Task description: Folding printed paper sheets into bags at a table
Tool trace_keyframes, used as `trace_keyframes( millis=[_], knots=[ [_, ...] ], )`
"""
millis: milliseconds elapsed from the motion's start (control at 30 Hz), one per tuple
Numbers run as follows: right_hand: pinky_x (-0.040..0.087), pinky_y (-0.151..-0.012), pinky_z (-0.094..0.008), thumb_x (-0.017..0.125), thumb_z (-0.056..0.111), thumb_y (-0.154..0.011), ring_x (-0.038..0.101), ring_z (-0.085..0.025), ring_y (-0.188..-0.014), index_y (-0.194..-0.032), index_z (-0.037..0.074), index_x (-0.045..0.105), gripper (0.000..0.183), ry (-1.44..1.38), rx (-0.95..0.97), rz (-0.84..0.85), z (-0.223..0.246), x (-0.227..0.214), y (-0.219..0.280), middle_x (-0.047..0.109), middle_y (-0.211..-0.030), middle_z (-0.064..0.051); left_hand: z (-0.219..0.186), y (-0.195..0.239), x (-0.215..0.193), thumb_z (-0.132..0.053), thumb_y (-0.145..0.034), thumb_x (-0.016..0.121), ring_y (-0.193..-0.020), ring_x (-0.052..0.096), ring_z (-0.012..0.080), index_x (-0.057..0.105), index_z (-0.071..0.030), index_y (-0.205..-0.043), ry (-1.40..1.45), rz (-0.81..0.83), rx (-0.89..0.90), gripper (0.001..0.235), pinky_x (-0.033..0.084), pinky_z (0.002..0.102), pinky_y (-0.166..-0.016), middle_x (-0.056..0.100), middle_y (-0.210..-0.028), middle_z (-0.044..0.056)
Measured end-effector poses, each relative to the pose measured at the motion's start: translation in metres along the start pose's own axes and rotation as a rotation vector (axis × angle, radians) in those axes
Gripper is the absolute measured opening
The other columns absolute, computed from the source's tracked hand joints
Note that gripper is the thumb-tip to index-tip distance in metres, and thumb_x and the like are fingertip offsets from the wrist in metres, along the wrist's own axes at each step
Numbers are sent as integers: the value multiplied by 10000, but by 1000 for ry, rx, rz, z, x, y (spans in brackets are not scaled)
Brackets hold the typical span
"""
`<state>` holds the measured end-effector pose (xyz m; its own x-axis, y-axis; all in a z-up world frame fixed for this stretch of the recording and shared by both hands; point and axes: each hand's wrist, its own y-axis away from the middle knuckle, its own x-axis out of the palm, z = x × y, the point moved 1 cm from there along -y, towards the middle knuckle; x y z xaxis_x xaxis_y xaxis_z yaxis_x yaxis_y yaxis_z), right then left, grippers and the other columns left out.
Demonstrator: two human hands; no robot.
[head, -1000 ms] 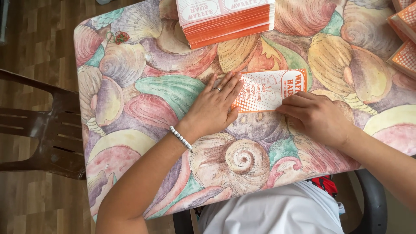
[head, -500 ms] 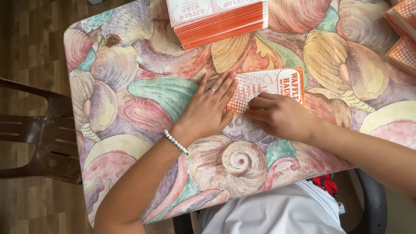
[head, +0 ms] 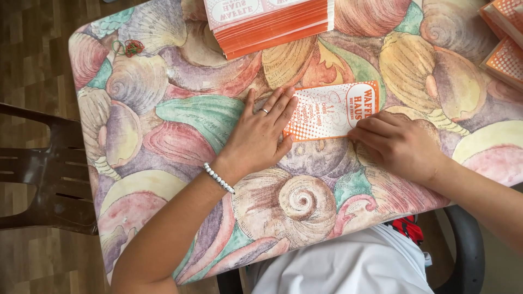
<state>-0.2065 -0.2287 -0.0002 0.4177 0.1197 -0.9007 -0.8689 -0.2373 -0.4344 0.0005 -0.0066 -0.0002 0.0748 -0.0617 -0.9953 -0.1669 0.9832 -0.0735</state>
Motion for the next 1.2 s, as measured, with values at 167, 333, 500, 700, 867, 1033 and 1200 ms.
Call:
trace_keyframes(
  millis=[167, 333, 500, 700, 867, 1033, 1200],
  knots=[
    [519, -645, -371, 692, 125, -979, 624, -245, -854, -1099, 110, 742, 130, 13, 17, 1, 1, -1, 0, 689, -1040, -13, -1, -3, -3, -513, -1047, 284, -1554, 227, 247, 245, -68, -1612, -45, 12, 3, 720, 190, 649, -1199, 217, -1692, 112],
    [535, -750, -389, 670, 116, -985, 614, -276, -865, -1111, 64, 729, 148, -38, 1, 7, 2, -2, -1, 681, -1039, -56, -3, -4, -3, -515, -1039, 276, -1556, 221, 232, 249, -84, -1613, -50, 21, -15, 718, 195, 654, -1193, 204, -1695, 98],
    [545, -666, -375, 640, 206, -1000, 653, -228, -874, -1046, 169, 725, 104, -10, 88, 104, 7, -12, -17, 692, -982, 29, -7, -16, -16, -499, -948, 353, -1436, 399, 295, 337, -54, -1554, -147, 89, 7, 752, 274, 658, -1143, 336, -1630, 159],
    [584, -464, -364, 555, 256, -1009, 743, -213, -703, -1380, 134, 689, 412, 123, 128, 206, -4, 31, -83, 776, -891, 12, -8, -22, -14, -618, -944, 333, -1414, 408, 279, 343, -65, -1567, -253, 99, 22, 833, 312, 624, -1136, 344, -1629, 133],
    [583, -612, -398, 577, 204, -902, 723, -251, -717, -1177, 192, 739, 319, 152, 248, 176, -5, 46, -100, 705, -750, -4, -8, -16, -6, -446, -825, 405, -1349, 434, 339, 453, -32, -1514, -141, -12, -2, 806, 331, 629, -1071, 432, -1541, 170],
    [584, -614, -364, 575, 287, -936, 742, -215, -763, -1170, 325, 759, 300, 255, 415, 227, -45, 37, -51, 722, -766, 76, -6, -16, -1, -441, -825, 427, -1353, 429, 350, 441, -36, -1517, -105, -58, -7, 803, 336, 633, -1049, 427, -1536, 172],
    [522, -448, -350, 544, 185, -1096, 612, -216, -645, -769, 148, 649, 345, 387, 513, 343, -46, -1, -30, 599, -704, 11, -9, -15, -7, -507, -938, 364, -1412, 426, 300, 357, -53, -1557, -155, 11, -22, 768, 347, 622, -1082, 354, -1618, 154]
  ],
)
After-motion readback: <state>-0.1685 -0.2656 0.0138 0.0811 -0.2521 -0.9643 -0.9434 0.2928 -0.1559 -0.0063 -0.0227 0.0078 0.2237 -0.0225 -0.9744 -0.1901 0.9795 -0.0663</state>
